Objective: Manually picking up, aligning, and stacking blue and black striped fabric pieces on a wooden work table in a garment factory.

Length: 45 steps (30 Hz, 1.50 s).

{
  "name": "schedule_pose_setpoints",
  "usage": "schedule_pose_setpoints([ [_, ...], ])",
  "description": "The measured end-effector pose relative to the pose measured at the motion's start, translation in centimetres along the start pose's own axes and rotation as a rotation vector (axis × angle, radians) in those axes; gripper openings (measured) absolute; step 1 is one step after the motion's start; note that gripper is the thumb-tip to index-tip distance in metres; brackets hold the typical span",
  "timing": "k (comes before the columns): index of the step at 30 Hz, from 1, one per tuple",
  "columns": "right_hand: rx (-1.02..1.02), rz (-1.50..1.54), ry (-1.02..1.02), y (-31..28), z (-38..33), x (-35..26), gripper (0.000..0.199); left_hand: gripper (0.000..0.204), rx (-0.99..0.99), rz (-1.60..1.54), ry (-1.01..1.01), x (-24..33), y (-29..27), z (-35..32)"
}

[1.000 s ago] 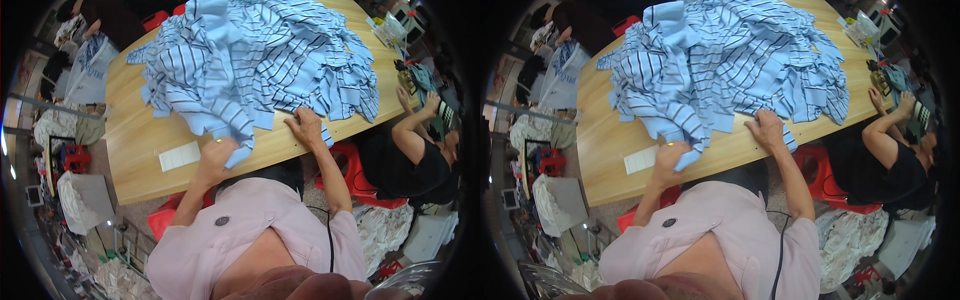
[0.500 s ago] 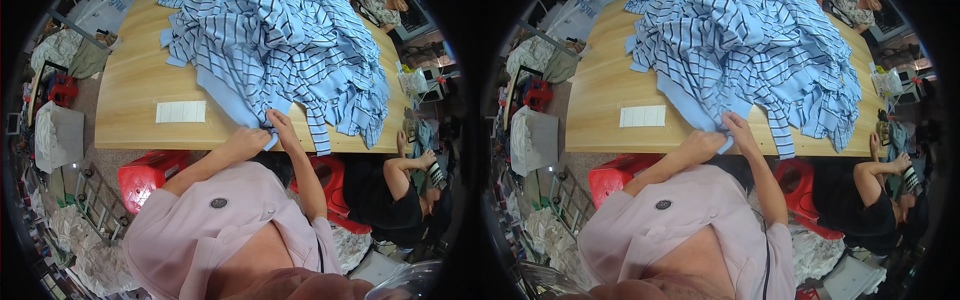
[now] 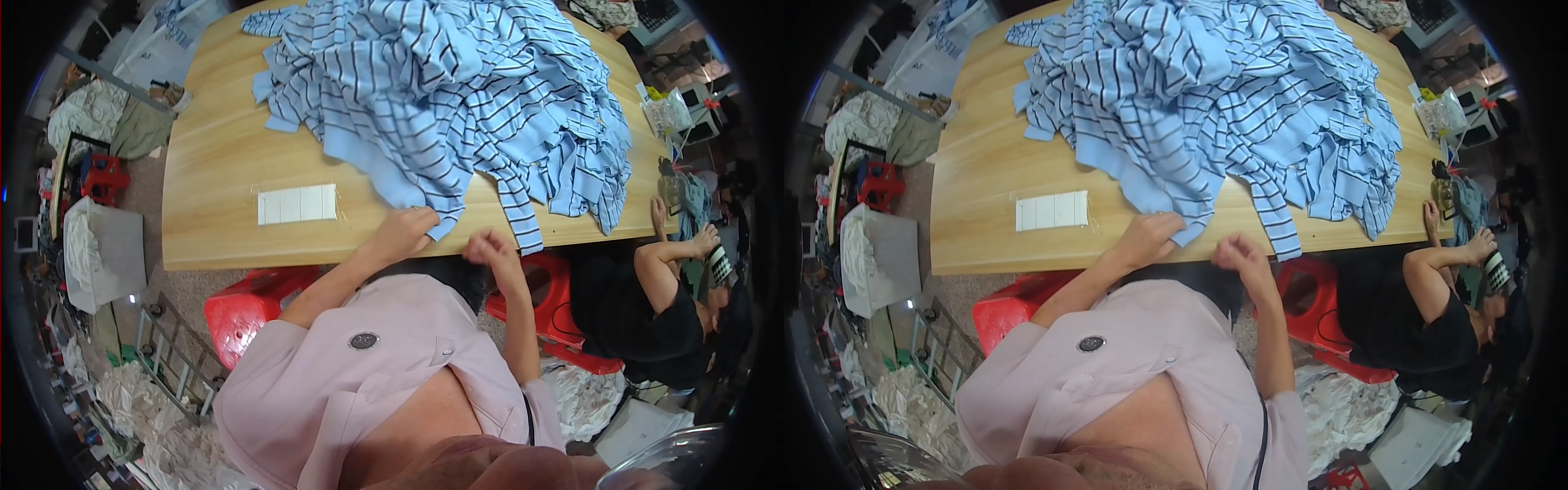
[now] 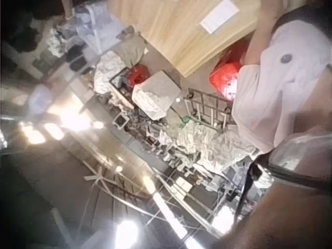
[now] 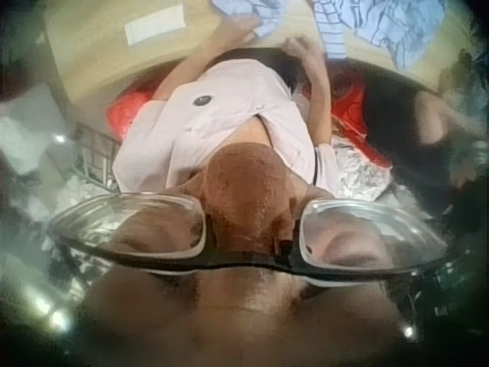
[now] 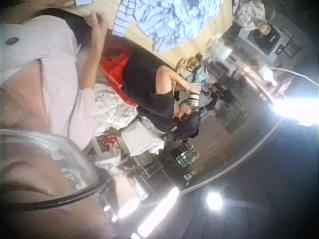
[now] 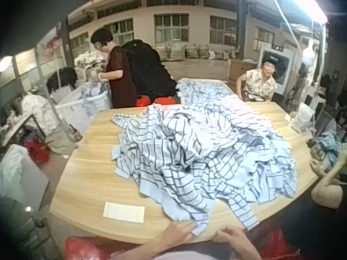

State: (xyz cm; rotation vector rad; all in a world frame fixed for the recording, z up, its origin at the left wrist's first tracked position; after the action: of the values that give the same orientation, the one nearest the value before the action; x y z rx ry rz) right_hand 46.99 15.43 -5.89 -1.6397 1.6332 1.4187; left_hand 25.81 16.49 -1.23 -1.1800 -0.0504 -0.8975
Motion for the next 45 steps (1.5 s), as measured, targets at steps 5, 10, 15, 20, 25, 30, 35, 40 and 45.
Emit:
schedule_pose_setpoints([
  [5,0.088,-0.021,0.284,-7.1,-8.8,10.5,0.027,0.023,0.031,0.011,-0.037,-2.7,1.1,-0.2],
  [10,0.656,0.098,0.3,-17.1,-17.8,28.8,0.025,0.024,0.035,-0.004,-0.028,-2.5,1.8,-0.6],
  [15,0.562,-0.457,0.119,-18.0,-17.9,35.4,0.023,0.022,0.043,-0.003,-0.016,-2.7,1.7,-0.8],
  [20,0.767,-0.556,-0.178,-16.3,-13.8,26.0,0.013,0.021,0.045,-0.047,0.006,-2.9,1.3,-0.6],
  [25,0.928,-0.36,-0.439,-10.7,-14.2,19.9,0.032,0.019,0.049,-0.07,0.095,-2.2,0.9,-0.6],
  [30,0.995,-0.673,-0.321,-11.7,-15.0,21.3,0.039,0.023,0.027,-0.103,0.105,-1.9,1.1,-0.5],
  [35,0.878,-0.669,-0.109,-11.1,-13.9,22.2,0.024,0.023,-0.042,-0.149,0.068,-2.0,1.0,-0.8],
  [40,0.841,-0.755,0.031,-12.2,-12.3,24.0,0.028,0.024,0.003,-0.121,0.093,-2.0,0.7,-1.0],
  [45,0.856,-0.918,-0.029,-15.1,-12.3,26.0,0.018,0.02,-0.001,-0.146,0.11,-1.5,0.8,-0.3],
])
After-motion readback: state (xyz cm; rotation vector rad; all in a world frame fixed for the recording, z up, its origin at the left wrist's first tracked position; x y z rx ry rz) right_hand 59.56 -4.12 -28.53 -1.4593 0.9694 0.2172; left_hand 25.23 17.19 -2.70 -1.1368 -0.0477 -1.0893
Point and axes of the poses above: each hand's wrist, its own z-axis towards the middle knuckle, its own y-axis out of the palm, x = y × z, the point moved 9 cm from there along z, towards the middle knuckle, and after that the axes turned 12 degrees about z, right-handed, at the moved point
